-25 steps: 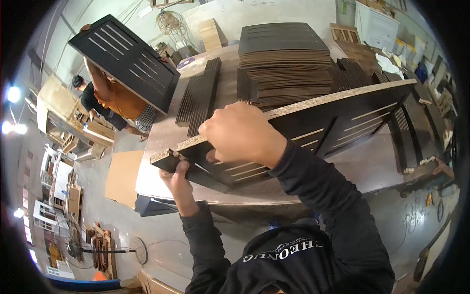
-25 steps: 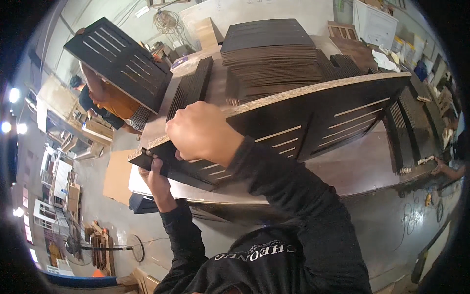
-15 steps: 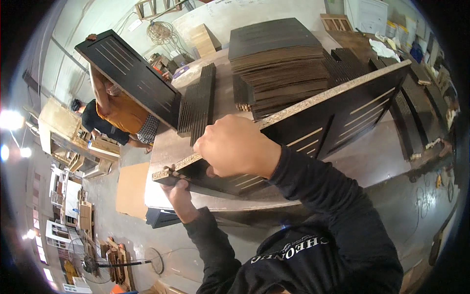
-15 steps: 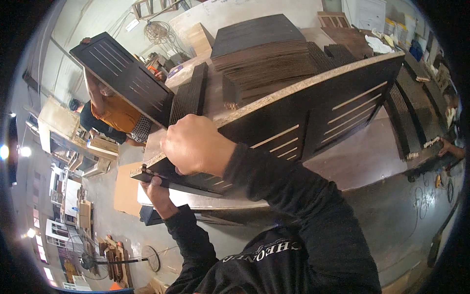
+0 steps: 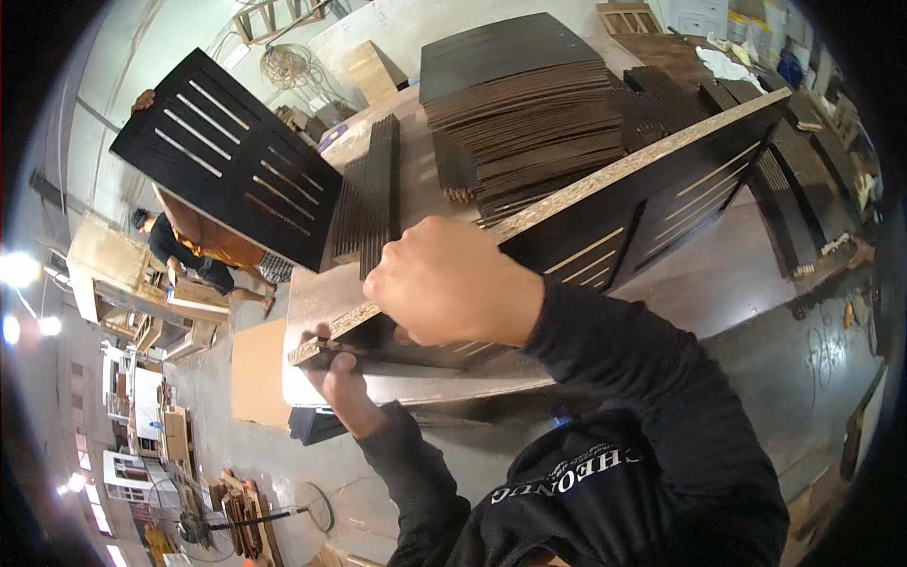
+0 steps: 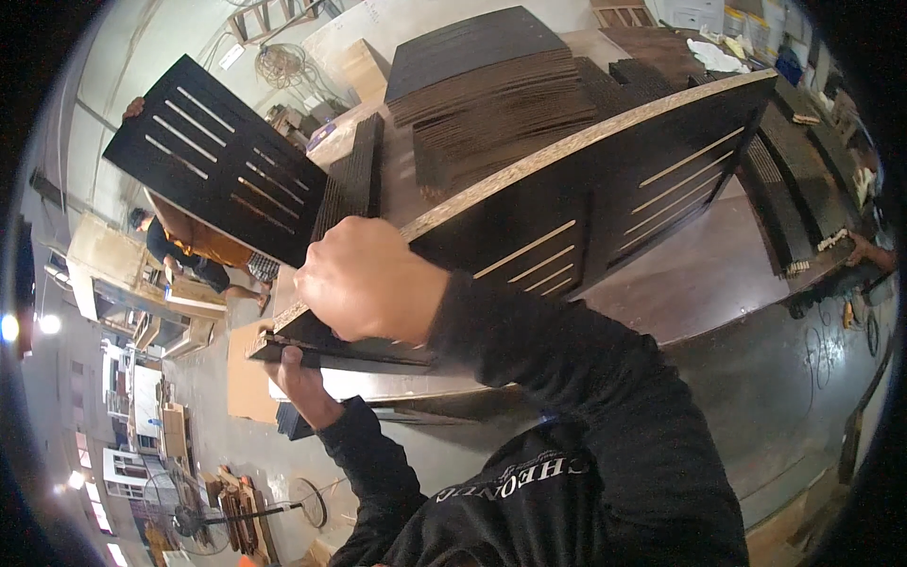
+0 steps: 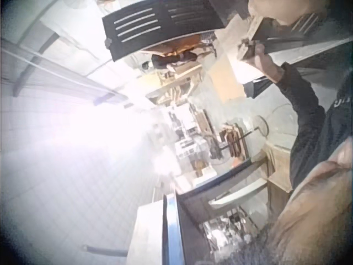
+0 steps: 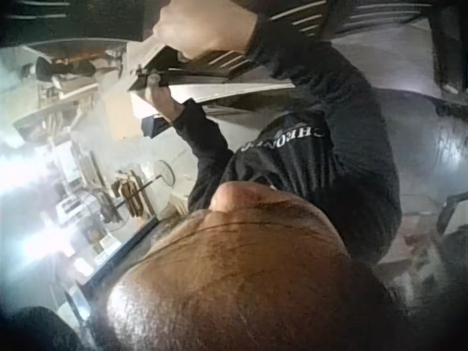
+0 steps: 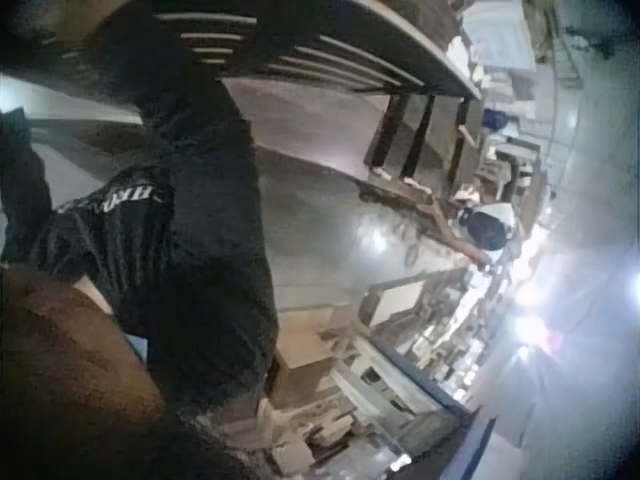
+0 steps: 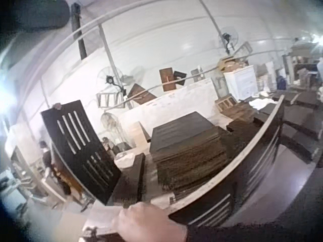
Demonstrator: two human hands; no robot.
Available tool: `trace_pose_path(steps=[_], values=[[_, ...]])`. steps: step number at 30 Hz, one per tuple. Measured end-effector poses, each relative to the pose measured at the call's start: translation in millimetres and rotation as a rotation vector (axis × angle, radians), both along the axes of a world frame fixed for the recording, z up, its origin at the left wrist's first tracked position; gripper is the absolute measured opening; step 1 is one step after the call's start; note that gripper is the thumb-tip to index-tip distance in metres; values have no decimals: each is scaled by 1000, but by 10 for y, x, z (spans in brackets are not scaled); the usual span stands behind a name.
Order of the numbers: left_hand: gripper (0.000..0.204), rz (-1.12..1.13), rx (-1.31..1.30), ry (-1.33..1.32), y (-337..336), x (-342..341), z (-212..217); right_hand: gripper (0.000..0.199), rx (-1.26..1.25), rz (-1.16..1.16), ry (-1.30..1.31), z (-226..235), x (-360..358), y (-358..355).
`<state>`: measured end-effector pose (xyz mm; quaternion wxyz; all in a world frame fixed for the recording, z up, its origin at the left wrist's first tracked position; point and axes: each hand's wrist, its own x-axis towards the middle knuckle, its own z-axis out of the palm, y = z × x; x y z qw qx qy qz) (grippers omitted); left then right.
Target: The person picks up, arranges, and aligns various dark wooden furniture panels and slats on a large workbench, ensuring they are oriented correctly for assembly.
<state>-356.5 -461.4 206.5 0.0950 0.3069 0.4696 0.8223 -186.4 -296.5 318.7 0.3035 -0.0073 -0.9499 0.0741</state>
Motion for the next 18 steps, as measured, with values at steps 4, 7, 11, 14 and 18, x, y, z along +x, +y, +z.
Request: trace_pose_path(steps=[4,7,11,14,18], values=[[54,-3,13,22,-13,10,33,25,-2,-16,-97,109,65,-52],[50,11,-6,26,-23,96,137,26,41,11,-44,112,95,-63],[35,25,3,57,4,511,258,26,61,58,-116,156,271,-26],[38,-158,61,21,-21,515,299,25,59,54,-124,145,393,-75],[38,76,-34,84,14,676,316,23,23,5,-6,79,397,-86]])
